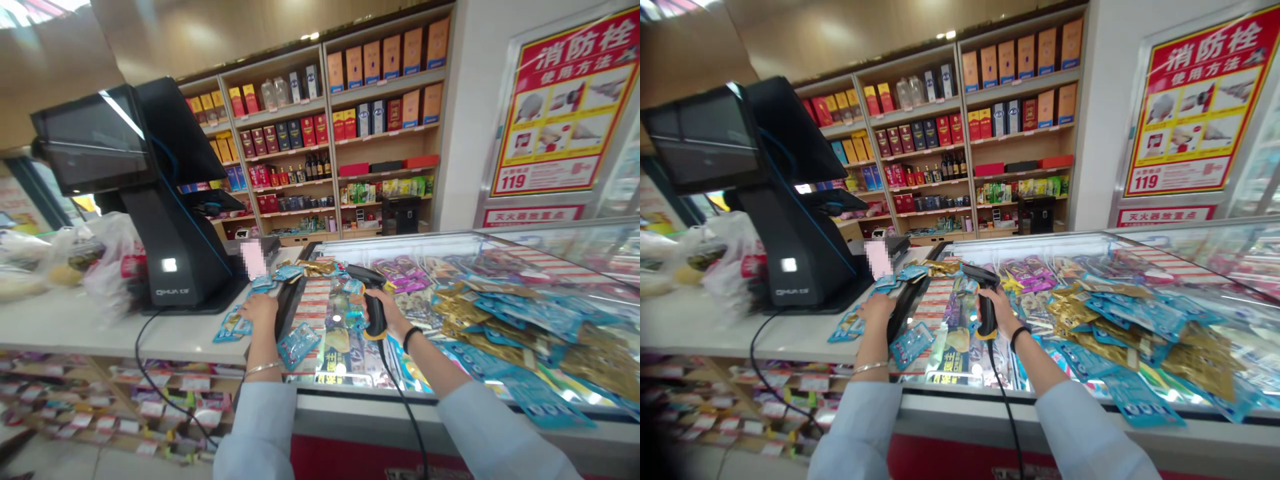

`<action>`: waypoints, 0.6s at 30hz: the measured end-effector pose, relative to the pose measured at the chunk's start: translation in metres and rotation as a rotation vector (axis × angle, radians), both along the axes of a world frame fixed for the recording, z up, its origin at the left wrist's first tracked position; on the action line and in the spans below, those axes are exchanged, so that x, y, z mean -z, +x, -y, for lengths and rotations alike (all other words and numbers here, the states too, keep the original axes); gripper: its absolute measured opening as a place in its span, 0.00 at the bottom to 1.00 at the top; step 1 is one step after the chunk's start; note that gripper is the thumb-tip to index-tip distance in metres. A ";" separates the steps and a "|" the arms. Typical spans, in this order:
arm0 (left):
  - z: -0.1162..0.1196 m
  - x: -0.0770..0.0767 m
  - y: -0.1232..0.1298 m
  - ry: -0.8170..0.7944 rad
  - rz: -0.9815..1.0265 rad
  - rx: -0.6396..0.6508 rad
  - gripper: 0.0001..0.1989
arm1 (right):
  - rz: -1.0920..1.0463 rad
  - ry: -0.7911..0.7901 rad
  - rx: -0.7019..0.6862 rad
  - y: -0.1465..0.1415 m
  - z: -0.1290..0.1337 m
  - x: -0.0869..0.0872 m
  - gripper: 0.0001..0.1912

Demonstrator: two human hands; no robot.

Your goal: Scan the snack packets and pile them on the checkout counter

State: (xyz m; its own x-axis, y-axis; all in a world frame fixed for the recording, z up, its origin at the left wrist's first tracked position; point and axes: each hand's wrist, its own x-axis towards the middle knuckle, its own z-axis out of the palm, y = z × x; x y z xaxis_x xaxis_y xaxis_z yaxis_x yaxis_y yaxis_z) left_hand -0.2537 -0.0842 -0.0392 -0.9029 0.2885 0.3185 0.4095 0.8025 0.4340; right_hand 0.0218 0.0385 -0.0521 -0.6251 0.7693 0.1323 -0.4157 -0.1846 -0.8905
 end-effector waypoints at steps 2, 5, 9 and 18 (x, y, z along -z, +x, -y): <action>0.002 -0.001 -0.002 -0.065 0.019 -0.060 0.19 | -0.012 -0.023 0.010 0.001 0.000 -0.001 0.11; 0.005 -0.003 -0.002 -0.108 -0.052 -0.061 0.18 | -0.023 -0.061 0.015 0.003 0.001 -0.004 0.11; 0.009 -0.008 0.003 -0.092 -0.123 -0.090 0.17 | -0.029 -0.091 0.021 0.005 0.002 -0.007 0.12; 0.018 -0.025 0.007 0.043 -0.104 -0.180 0.14 | -0.040 -0.084 0.026 0.005 0.001 -0.006 0.11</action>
State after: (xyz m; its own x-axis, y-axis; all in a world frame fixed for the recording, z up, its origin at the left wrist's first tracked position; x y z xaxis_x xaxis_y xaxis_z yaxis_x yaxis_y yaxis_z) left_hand -0.2467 -0.1020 -0.0146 -0.9005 0.1096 0.4208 0.3053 0.8485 0.4322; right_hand 0.0272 0.0378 -0.0465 -0.6007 0.7943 0.0911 -0.4559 -0.2467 -0.8552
